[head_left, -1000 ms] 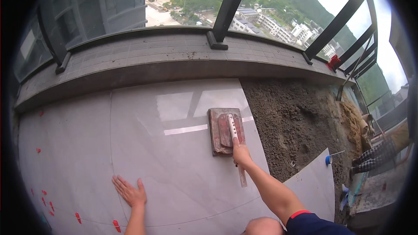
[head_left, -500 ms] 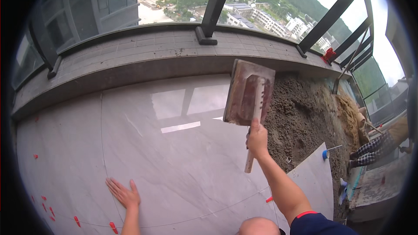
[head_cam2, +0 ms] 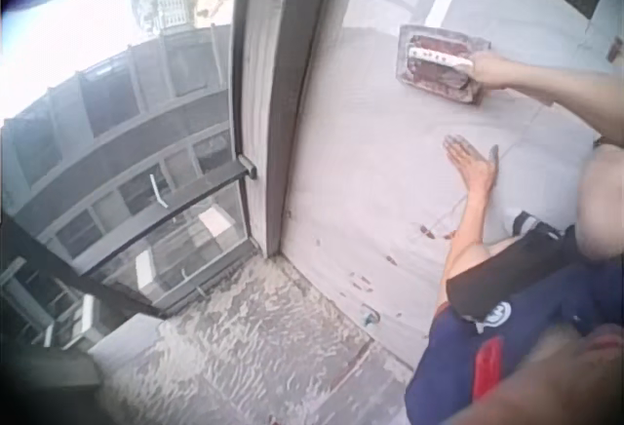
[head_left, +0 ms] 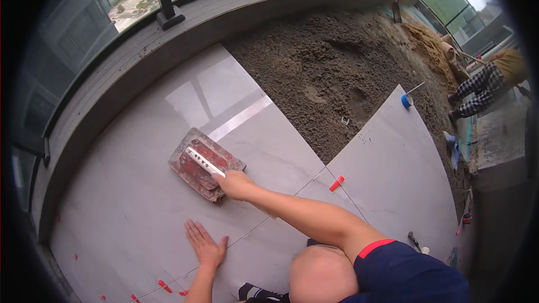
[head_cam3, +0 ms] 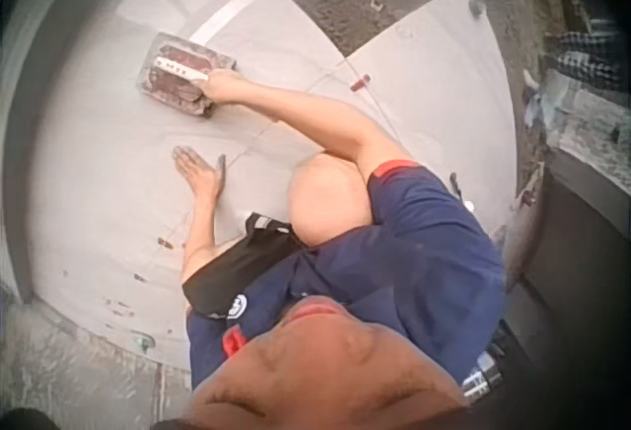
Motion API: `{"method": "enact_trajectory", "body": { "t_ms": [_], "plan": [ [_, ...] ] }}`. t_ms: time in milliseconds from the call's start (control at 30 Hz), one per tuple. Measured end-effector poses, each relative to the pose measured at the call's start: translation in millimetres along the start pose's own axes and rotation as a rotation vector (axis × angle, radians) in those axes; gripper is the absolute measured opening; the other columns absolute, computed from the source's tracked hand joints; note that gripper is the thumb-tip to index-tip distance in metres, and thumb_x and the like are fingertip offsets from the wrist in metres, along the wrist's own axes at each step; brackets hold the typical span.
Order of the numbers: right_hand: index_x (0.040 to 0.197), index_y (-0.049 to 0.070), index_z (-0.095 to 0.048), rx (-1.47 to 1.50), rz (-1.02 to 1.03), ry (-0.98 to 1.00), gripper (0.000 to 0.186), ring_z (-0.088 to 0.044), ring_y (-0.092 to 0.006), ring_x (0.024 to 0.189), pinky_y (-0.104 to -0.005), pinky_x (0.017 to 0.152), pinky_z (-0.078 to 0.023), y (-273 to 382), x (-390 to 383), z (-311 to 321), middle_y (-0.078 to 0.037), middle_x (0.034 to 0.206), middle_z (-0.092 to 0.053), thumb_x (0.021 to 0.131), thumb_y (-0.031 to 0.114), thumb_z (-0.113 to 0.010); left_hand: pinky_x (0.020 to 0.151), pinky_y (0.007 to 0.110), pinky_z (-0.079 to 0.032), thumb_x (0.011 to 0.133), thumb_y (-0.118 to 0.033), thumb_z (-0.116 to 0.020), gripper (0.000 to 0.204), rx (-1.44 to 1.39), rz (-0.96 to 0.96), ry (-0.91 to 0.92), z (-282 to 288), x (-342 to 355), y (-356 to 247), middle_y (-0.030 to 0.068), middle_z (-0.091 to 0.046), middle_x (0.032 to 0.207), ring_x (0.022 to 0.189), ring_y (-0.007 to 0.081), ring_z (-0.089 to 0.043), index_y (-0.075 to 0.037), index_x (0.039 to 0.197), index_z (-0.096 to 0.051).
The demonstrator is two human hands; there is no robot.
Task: Positioning and leveling a large floor tile onto a prepared bed of mortar.
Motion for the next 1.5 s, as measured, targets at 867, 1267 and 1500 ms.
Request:
{"method": "enact_trajectory", "body": {
  "t_ms": [867, 1267, 1500],
  "plan": [
    [0.089, -0.003, -0.058, 0.296, 0.428, -0.308, 0.066, -0.058, -0.0332, 0.065, -0.0434, 0.065, -0.047, -24.3, -144.6, 204.8, -0.019, 0.07, -0.06, 0.104, 0.057, -0.037, 0.119, 0.06, 0.006, 0.073, -0.061, -0.076, 0.135, -0.017, 0.04, 0.206, -13.0, -2.6, -13.1, 0.0325, 0.009, 0.162, 0.151, 0.0451, 0.013, 0.01, 0.154, 0.005],
    [0.096, -0.005, -0.068, -0.147, -0.033, -0.066, 0.071, -0.066, -0.0471, 0.092, -0.0533, 0.083, -0.051, -133.3, -40.4, 20.0, -0.028, 0.093, -0.07, 0.103, 0.057, -0.034, 0.119, 0.059, 0.006, 0.071, -0.068, -0.075, 0.139, -0.067, 0.064, 0.195, -9.8, 0.7, -12.2, 0.0304, 0.01, 0.162, 0.152, 0.0428, 0.014, 0.007, 0.155, 0.008],
    [0.087, -0.002, -0.066, -0.098, -0.023, -0.012, 0.071, -0.067, -0.04, 0.079, -0.0481, 0.075, -0.051, -79.3, -46.4, 65.7, -0.022, 0.079, -0.069, 0.103, 0.06, -0.035, 0.12, 0.057, 0.005, 0.084, -0.071, -0.06, 0.125, -0.044, 0.156, 0.213, -31.2, -27.8, -1.8, 0.0286, 0.007, 0.164, 0.152, 0.0415, 0.012, 0.01, 0.154, 0.002]
  ]
}}
Point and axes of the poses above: each hand's wrist, its own x-axis towards the middle knuckle, its own z-axis out of the back of the hand, y = z × x, the point moved 10 cm from there along x, towards the middle knuckle
